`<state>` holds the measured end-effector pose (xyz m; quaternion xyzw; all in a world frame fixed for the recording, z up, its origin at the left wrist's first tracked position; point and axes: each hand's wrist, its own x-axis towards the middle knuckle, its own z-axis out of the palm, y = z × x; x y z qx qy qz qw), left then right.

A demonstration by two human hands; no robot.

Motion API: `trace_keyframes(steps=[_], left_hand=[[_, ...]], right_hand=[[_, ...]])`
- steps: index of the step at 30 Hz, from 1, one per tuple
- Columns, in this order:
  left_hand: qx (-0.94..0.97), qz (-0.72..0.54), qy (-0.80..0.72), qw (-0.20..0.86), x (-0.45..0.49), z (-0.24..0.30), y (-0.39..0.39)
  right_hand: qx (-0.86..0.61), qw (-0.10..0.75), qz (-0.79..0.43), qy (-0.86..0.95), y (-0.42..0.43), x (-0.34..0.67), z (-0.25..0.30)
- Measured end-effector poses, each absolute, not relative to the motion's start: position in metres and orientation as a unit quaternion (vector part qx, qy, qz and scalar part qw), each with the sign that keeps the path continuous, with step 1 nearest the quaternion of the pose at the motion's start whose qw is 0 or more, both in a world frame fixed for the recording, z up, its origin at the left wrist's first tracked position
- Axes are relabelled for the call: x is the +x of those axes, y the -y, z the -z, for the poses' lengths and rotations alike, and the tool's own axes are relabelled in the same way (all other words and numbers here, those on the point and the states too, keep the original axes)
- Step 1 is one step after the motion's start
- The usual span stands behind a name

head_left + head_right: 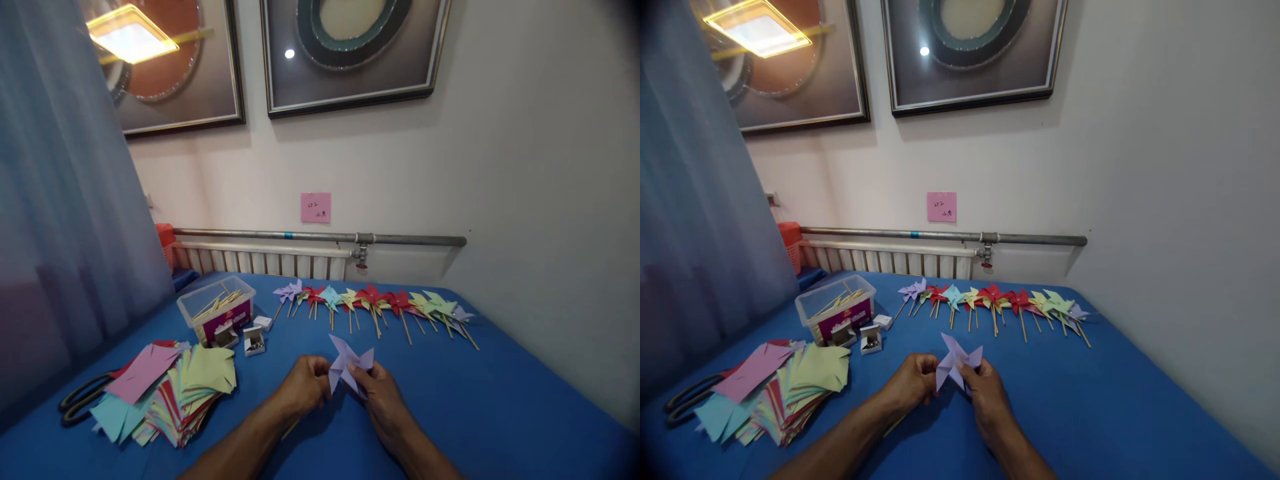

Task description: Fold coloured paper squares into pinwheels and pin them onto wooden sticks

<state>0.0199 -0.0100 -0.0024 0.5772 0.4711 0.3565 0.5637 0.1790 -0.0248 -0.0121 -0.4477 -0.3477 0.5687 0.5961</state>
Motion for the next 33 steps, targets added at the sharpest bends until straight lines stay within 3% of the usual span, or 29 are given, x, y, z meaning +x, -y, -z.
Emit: trace_keyframes(steps=[33], left_hand=[[0.596,-0.392,-0.46,0.528,0.027,-0.002,0.021]], right_hand=[[-0.457,0.594,-0.551,0.367,0.021,0.182,0.023]])
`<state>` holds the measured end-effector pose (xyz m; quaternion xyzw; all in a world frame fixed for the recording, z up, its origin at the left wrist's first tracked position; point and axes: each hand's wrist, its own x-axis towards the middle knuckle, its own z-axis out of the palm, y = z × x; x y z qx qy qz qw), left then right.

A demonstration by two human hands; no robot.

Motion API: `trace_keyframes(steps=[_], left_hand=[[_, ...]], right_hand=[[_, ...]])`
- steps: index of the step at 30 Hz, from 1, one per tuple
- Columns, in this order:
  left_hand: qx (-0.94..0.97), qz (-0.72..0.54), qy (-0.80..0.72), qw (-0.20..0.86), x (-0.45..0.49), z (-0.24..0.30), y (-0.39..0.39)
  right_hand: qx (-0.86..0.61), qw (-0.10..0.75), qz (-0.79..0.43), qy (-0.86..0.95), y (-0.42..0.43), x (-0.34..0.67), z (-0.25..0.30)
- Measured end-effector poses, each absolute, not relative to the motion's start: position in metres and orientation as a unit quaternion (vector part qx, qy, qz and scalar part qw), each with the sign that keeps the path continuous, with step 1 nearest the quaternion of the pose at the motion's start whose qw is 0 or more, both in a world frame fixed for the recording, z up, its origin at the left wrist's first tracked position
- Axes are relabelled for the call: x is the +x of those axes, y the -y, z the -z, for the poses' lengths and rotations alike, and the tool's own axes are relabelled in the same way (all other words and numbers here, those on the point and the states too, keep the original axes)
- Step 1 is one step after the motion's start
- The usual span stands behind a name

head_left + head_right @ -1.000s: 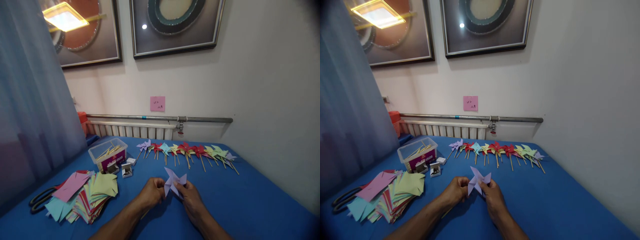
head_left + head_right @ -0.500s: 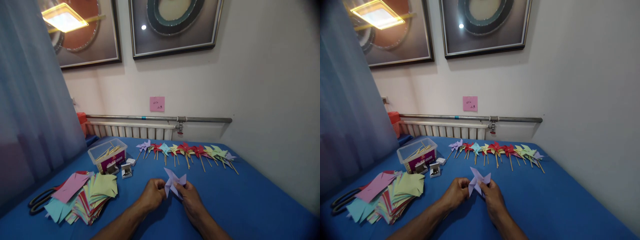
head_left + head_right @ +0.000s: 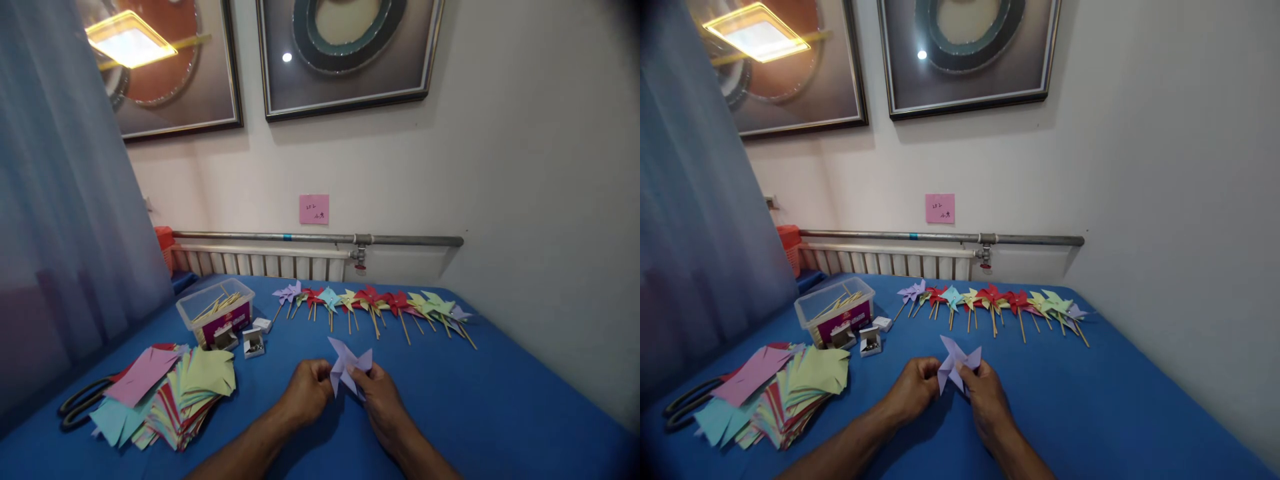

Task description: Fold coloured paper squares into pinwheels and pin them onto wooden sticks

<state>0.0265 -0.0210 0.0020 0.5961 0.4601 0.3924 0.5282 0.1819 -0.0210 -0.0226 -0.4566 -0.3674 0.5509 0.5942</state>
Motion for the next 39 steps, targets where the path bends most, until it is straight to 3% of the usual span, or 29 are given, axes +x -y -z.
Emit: trace_keyframes(steps=[39], left_hand=[[0.616,-0.402,-0.447,0.509,0.029,0.002,0.023]], right_hand=[[-0.462,0.594,-0.543,0.372,0.021,0.183,0.023]])
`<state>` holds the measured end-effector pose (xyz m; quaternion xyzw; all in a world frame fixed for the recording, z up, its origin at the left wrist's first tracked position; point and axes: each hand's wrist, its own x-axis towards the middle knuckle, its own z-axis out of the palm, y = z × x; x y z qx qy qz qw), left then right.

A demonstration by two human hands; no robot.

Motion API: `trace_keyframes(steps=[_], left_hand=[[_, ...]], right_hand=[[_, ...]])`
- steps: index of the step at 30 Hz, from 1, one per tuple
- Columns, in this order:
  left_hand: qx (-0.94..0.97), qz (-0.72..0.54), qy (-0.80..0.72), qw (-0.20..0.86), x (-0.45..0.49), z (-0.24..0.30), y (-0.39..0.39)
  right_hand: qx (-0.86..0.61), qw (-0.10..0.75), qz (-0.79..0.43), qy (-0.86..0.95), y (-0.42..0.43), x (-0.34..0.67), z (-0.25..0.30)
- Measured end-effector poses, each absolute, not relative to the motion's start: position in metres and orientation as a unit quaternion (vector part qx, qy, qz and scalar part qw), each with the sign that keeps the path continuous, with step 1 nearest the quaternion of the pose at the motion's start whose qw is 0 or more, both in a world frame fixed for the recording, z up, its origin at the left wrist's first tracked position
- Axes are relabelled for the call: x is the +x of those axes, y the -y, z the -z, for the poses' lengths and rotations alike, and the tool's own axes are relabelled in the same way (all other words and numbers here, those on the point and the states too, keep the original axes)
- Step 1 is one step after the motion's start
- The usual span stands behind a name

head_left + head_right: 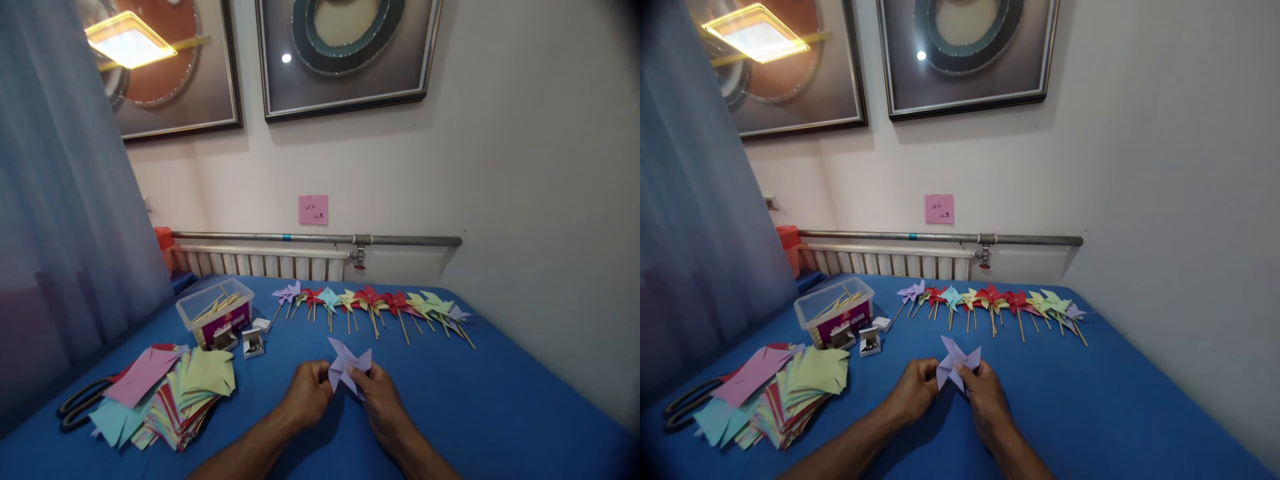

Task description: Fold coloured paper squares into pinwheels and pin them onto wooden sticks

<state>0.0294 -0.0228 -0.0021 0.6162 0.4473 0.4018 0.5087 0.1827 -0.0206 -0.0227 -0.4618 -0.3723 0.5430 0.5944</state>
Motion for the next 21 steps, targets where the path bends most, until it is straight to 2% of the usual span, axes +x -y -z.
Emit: trace_keyframes(steps=[21], left_hand=[[0.615,-0.406,-0.446,0.508,0.032,-0.001,0.025]], right_hand=[[-0.467,0.607,-0.536,0.355,0.021,0.18,0.023]])
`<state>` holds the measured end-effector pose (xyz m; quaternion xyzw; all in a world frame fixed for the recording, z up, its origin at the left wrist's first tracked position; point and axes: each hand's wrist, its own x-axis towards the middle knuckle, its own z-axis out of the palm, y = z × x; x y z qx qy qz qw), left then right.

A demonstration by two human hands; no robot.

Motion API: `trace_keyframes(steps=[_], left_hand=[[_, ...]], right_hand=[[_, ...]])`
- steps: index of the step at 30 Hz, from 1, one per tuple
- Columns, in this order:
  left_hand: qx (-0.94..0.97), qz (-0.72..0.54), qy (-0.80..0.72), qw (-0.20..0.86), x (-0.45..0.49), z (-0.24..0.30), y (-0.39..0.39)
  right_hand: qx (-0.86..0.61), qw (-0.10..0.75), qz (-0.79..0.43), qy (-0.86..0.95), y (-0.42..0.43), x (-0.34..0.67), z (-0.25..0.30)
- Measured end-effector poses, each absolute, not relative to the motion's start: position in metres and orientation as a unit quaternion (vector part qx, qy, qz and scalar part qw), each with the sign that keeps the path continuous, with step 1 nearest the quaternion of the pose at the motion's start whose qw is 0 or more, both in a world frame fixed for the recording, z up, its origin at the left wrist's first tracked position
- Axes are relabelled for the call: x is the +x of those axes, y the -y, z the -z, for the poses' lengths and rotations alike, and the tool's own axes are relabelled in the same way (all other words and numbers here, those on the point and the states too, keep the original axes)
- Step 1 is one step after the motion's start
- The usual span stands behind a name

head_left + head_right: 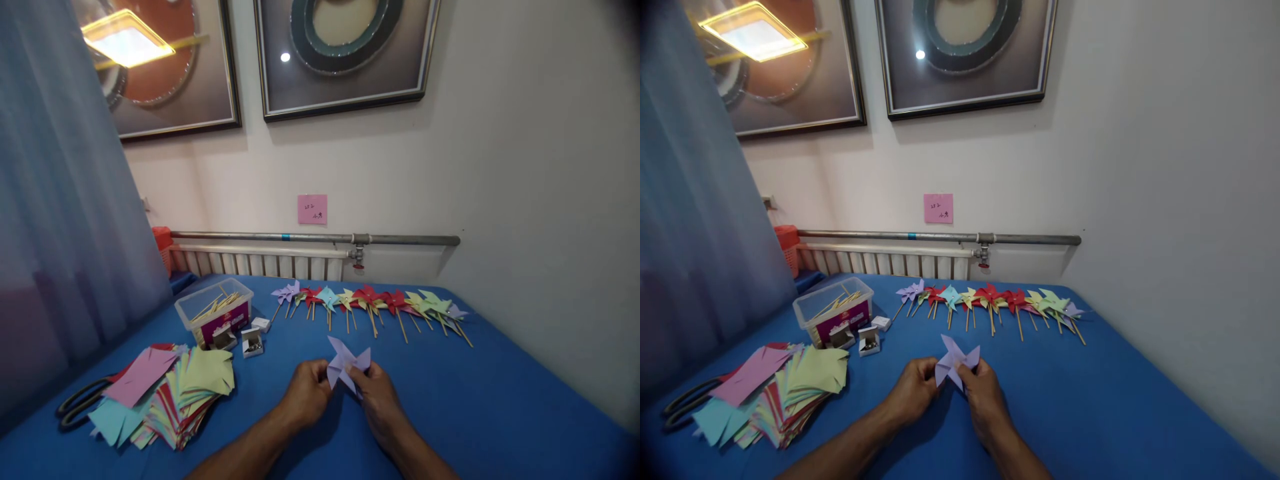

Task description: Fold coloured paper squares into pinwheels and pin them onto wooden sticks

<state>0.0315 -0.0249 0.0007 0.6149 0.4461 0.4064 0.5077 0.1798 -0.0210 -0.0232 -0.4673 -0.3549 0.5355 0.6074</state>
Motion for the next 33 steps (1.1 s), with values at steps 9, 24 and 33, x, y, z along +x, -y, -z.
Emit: trace_keyframes(steps=[9,24,33], left_hand=[[0.613,-0.406,-0.452,0.505,0.032,0.0,0.025],[0.61,-0.421,-0.443,0.505,0.031,0.0,0.024],[0.616,-0.409,-0.446,0.504,0.031,0.001,0.023]], right_hand=[[-0.468,0.607,-0.535,0.356,0.009,0.181,0.041],[-0.453,0.622,-0.545,0.332,0.012,0.179,0.034],[-0.45,0.619,-0.552,0.331,0.014,0.179,0.031]])
